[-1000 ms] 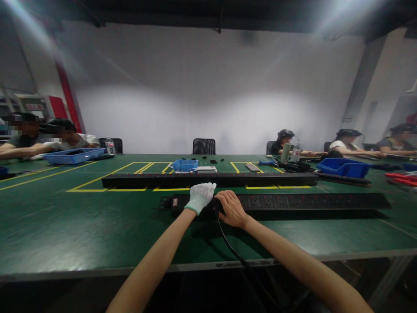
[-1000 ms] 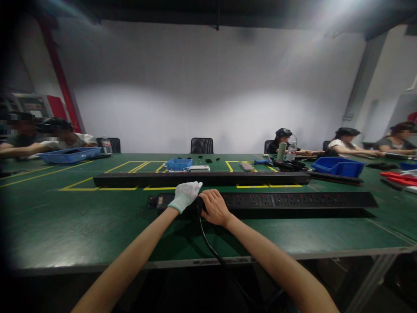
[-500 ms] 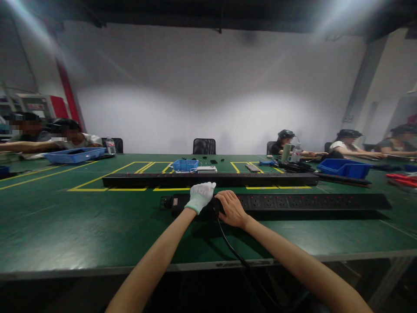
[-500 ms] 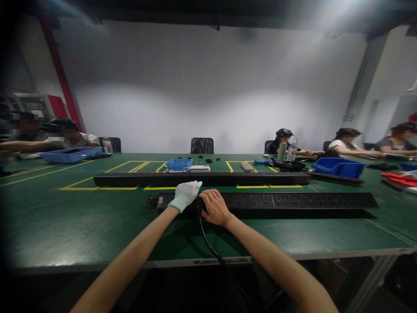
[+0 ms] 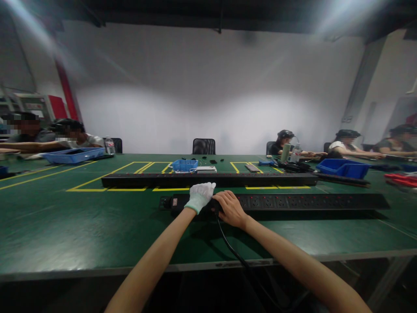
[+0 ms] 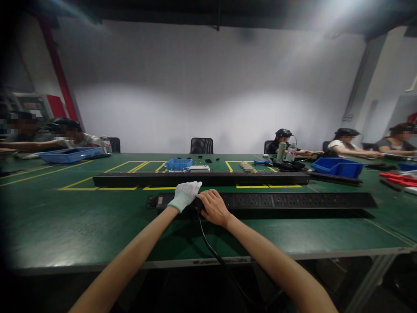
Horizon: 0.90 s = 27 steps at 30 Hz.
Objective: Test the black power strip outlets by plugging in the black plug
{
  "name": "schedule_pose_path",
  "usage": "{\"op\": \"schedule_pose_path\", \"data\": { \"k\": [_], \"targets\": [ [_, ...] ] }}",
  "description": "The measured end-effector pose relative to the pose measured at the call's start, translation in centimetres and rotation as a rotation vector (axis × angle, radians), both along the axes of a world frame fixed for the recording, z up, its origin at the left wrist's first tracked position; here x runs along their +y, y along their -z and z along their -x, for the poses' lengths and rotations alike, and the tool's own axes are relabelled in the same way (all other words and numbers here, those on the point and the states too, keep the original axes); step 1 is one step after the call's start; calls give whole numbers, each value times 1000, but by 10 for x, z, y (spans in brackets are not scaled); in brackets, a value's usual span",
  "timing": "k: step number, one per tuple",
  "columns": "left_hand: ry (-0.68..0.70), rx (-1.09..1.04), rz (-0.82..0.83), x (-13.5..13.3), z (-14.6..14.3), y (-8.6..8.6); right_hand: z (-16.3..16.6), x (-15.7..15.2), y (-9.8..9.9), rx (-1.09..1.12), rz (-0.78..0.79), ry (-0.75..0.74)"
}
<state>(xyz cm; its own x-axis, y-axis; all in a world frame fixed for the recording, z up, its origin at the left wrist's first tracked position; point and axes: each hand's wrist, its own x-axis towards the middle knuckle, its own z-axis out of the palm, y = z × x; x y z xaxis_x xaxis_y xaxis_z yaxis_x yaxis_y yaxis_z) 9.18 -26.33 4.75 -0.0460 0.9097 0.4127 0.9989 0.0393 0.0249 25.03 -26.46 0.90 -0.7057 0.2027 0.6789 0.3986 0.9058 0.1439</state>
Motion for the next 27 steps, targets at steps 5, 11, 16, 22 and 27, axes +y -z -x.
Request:
{"op": "schedule_pose_path", "data": {
  "k": [5, 11, 16, 22, 27],
  "targets": [
    [-4, 4, -4, 1, 0, 1, 1, 0, 0, -2, -11, 1],
    [-6, 9, -22, 1, 0, 2, 2, 1, 1, 9, -20, 0],
    [-9, 11, -7, 2, 0, 1, 1, 1, 2, 53, -57, -39],
    [0, 14, 59, 7, 1, -2, -3, -8, -7, 190, -147, -75],
    [1, 13, 84, 7, 3, -2, -21, 6, -18, 285, -168, 37]
  ]
}}
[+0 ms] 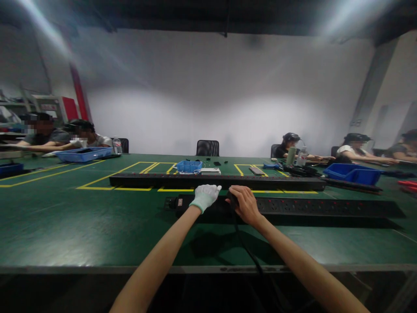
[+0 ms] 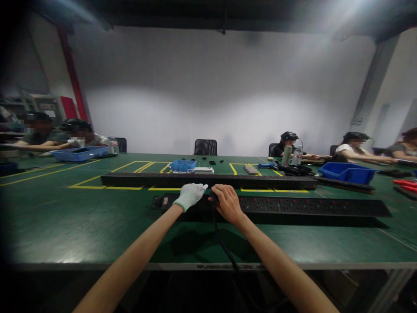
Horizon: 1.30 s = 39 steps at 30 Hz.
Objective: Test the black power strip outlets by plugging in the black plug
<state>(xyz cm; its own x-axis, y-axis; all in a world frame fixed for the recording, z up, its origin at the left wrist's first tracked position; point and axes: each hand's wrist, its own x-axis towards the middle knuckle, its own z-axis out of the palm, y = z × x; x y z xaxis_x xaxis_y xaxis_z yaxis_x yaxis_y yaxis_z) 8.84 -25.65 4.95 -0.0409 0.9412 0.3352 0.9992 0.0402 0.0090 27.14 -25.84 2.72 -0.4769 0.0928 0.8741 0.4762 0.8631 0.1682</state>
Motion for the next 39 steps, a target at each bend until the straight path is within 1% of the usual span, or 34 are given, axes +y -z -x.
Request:
{"op": "schedule_pose_path", "data": {
  "k": [3, 6, 8, 10, 14, 16, 18, 22, 25, 29, 33, 37, 39],
  "targets": [
    [2, 2, -10, 0, 1, 3, -18, 19, -1, 99, 139, 210],
    [36, 17, -48, 2, 3, 7, -41, 36, -1, 150, 361, 448],
    [79, 34, -72, 4, 6, 10, -59, 45, 1, 147, 473, 551],
    [119, 46, -83, 7, 8, 12, -78, 52, 3, 106, 538, 614],
    [160, 40, -94, 8, 12, 17, -114, 65, 8, -2, 614, 628],
    [177, 36, -100, 6, 13, 19, -127, 71, 12, 8, 625, 611],
    [197, 35, -98, 3, 14, 21, -134, 77, 15, 28, 635, 627],
    [245, 55, -81, -1, 18, 24, -137, 83, 21, 18, 623, 725],
    [266, 72, -74, -2, 18, 26, -135, 84, 23, 5, 590, 760],
    [269, 80, -82, -3, 23, 28, -134, 83, 25, 4, 577, 763],
    [250, 93, -67, -4, 37, 28, -136, 85, 27, 8, 555, 775],
    [202, 102, -51, -2, 46, 25, -137, 86, 29, 7, 544, 751],
    [187, 102, -51, -1, 46, 24, -139, 84, 29, 2, 506, 723]
  ]
}}
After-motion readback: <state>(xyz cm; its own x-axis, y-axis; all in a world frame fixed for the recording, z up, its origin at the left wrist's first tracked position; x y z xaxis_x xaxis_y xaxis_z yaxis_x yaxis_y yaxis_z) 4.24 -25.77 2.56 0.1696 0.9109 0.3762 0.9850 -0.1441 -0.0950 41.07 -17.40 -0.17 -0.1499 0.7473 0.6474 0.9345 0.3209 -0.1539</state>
